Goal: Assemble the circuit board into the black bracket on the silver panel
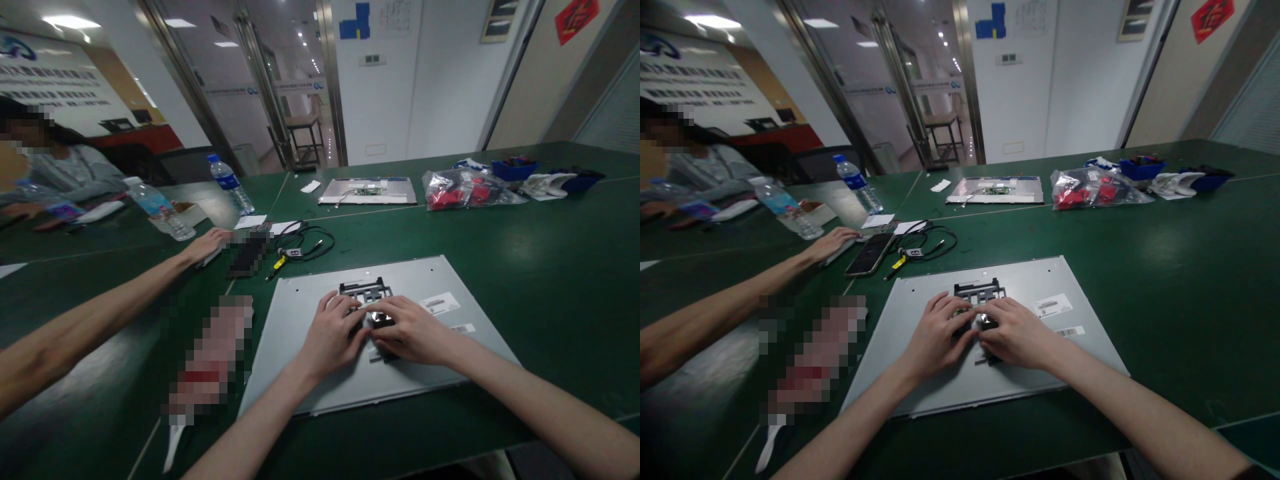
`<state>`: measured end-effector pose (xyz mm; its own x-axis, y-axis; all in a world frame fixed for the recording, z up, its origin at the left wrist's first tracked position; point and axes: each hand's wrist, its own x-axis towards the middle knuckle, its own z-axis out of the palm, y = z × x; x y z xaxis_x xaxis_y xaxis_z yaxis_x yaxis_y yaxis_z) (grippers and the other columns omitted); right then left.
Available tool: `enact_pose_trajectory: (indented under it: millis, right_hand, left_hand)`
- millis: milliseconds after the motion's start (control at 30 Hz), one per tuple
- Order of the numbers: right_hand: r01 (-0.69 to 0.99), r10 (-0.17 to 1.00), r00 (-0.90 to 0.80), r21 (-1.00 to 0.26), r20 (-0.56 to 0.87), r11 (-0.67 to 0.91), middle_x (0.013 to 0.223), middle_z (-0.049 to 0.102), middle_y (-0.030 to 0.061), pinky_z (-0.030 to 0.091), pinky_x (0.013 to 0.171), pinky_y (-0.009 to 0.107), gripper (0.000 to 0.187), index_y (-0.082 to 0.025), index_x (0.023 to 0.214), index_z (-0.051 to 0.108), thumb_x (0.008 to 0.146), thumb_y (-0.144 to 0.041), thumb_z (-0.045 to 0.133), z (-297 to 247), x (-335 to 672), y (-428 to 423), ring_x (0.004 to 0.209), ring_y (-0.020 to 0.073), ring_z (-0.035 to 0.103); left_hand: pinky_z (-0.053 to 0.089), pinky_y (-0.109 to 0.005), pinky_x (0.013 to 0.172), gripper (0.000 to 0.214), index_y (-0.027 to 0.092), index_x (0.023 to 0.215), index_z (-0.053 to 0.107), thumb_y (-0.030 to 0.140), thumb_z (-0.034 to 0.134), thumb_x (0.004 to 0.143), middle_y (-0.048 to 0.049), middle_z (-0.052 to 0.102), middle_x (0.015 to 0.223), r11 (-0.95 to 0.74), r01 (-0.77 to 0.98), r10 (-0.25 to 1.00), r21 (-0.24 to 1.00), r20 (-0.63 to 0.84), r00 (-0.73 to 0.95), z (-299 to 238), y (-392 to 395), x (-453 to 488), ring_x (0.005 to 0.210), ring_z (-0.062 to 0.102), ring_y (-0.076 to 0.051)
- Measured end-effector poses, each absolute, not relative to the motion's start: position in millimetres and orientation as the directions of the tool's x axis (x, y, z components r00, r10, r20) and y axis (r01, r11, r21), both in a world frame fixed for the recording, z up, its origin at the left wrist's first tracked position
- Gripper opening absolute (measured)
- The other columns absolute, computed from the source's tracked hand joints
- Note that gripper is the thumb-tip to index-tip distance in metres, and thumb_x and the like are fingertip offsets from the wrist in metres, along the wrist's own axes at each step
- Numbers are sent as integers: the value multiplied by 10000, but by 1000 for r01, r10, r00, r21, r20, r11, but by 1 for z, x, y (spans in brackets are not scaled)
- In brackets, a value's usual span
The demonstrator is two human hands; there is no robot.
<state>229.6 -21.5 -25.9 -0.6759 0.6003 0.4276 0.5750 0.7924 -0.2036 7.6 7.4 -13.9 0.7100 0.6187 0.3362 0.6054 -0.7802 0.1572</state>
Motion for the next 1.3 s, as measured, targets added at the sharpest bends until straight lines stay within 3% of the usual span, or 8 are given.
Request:
enact_pose_trajectory:
  millis: [833,1067,1300]
  right_hand:
    - [584,616,-658,-222,433,781,1312,587,77,471,938,441,184,-266,1068,727,925,-253,611,-29,230,-21,1148,252,540]
    - [603,629,-635,-222,448,767,1251,621,87,471,935,443,147,-218,899,743,925,-243,600,-27,229,-21,1129,250,554]
    - [620,644,-602,-232,472,750,1234,638,71,471,936,439,130,-208,855,727,915,-224,612,-25,230,-21,1109,241,569]
  left_hand:
    - [348,-550,1063,175,233,1024,676,277,619,865,-52,654,1080,-784,600,614,160,348,709,-12,6,7,1037,568,-248]
    - [344,-566,1060,256,241,1075,657,298,670,826,-51,657,1090,-785,599,613,156,337,715,-13,7,7,1054,568,-266]
    - [346,-560,1059,239,244,1065,660,309,664,835,-47,663,1072,-784,598,613,165,354,706,-13,7,7,1039,578,-260]
